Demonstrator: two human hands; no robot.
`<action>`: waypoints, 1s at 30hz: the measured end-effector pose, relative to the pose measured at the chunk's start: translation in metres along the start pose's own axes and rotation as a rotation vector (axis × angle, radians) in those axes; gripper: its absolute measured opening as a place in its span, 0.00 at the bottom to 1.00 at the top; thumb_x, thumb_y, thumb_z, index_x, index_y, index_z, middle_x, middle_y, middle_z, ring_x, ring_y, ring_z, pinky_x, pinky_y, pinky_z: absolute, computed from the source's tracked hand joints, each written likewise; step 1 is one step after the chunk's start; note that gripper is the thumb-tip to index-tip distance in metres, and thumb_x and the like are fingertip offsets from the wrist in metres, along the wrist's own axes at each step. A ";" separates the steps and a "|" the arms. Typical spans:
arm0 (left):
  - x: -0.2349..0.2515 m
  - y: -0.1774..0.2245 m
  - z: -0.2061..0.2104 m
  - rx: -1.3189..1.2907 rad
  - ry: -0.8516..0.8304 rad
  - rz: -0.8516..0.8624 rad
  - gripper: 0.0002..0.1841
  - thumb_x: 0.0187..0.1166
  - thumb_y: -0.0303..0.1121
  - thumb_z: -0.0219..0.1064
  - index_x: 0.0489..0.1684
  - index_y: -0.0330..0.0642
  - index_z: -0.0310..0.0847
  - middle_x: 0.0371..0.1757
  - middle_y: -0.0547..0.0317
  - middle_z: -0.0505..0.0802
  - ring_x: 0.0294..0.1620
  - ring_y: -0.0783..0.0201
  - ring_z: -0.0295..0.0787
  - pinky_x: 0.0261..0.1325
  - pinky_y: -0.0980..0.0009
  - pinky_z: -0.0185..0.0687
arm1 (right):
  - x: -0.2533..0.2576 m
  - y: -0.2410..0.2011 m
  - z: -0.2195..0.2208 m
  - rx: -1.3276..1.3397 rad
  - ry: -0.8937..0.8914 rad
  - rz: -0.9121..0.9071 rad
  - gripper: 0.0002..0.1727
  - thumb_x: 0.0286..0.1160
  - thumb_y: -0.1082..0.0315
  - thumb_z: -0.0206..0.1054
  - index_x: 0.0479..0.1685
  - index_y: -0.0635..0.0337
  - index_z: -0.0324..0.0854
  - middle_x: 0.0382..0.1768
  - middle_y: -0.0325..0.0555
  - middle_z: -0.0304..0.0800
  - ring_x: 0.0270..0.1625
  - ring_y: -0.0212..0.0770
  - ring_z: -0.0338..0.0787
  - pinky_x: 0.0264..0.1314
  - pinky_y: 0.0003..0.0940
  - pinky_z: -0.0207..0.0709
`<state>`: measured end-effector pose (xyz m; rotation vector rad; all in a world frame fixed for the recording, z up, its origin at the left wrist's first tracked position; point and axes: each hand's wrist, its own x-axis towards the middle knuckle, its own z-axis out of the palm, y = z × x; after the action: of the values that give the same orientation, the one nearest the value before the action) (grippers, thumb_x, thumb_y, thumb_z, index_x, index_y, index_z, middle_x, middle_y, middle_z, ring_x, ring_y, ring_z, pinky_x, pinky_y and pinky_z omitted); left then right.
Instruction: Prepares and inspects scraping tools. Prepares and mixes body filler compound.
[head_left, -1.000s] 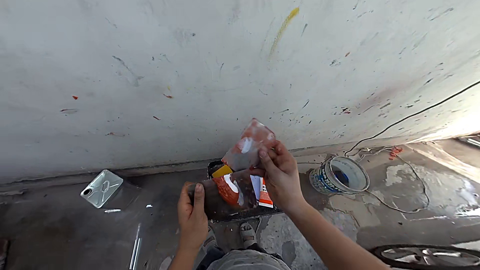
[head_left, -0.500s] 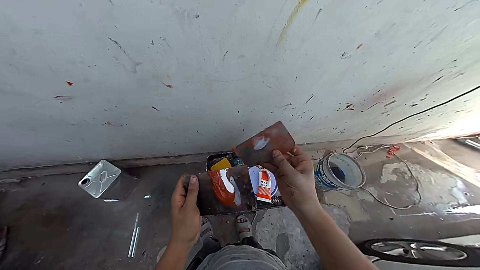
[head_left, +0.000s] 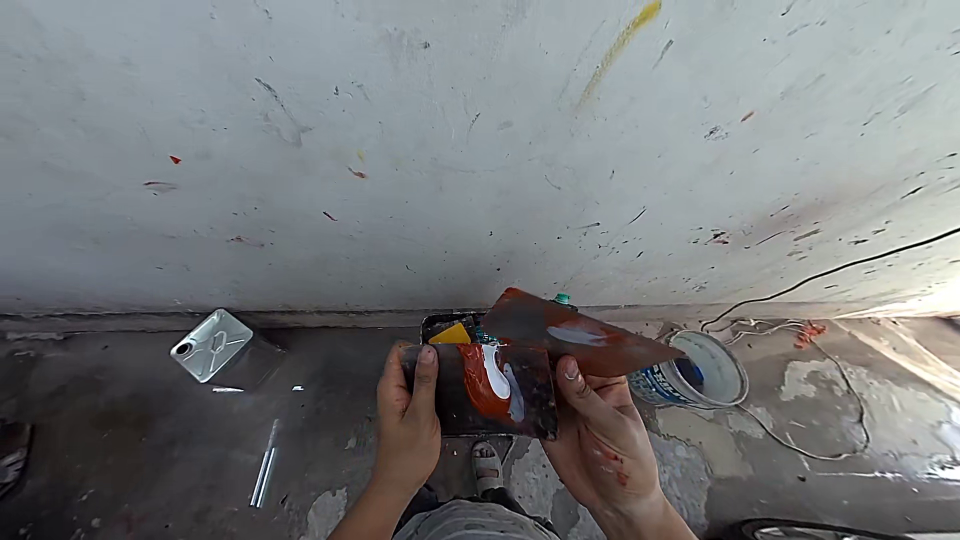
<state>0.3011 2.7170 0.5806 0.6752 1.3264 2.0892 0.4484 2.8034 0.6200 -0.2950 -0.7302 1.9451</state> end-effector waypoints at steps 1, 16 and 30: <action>0.002 0.003 0.000 0.041 0.004 0.030 0.10 0.91 0.35 0.56 0.51 0.37 0.75 0.37 0.51 0.89 0.38 0.61 0.92 0.46 0.64 0.93 | 0.001 0.001 0.000 -0.074 0.007 -0.046 0.12 0.75 0.77 0.72 0.55 0.64 0.82 0.47 0.63 0.92 0.50 0.50 0.96 0.58 0.50 0.90; 0.013 0.016 -0.031 -0.078 0.033 -0.050 0.15 0.93 0.37 0.50 0.54 0.37 0.79 0.40 0.49 0.91 0.41 0.60 0.94 0.49 0.62 0.94 | 0.027 -0.013 -0.025 -0.367 0.214 -0.023 0.15 0.79 0.78 0.64 0.63 0.67 0.77 0.50 0.66 0.91 0.49 0.54 0.95 0.60 0.52 0.89; 0.017 0.021 -0.035 -0.091 0.125 -0.070 0.16 0.93 0.38 0.50 0.52 0.40 0.83 0.40 0.50 0.93 0.41 0.62 0.95 0.49 0.62 0.94 | 0.016 -0.013 -0.049 -0.643 0.027 -0.035 0.15 0.74 0.74 0.71 0.58 0.64 0.82 0.47 0.59 0.93 0.49 0.50 0.95 0.57 0.47 0.90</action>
<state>0.2617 2.6998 0.5882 0.4594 1.2929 2.1508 0.4748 2.8391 0.5909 -0.6880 -1.3239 1.6225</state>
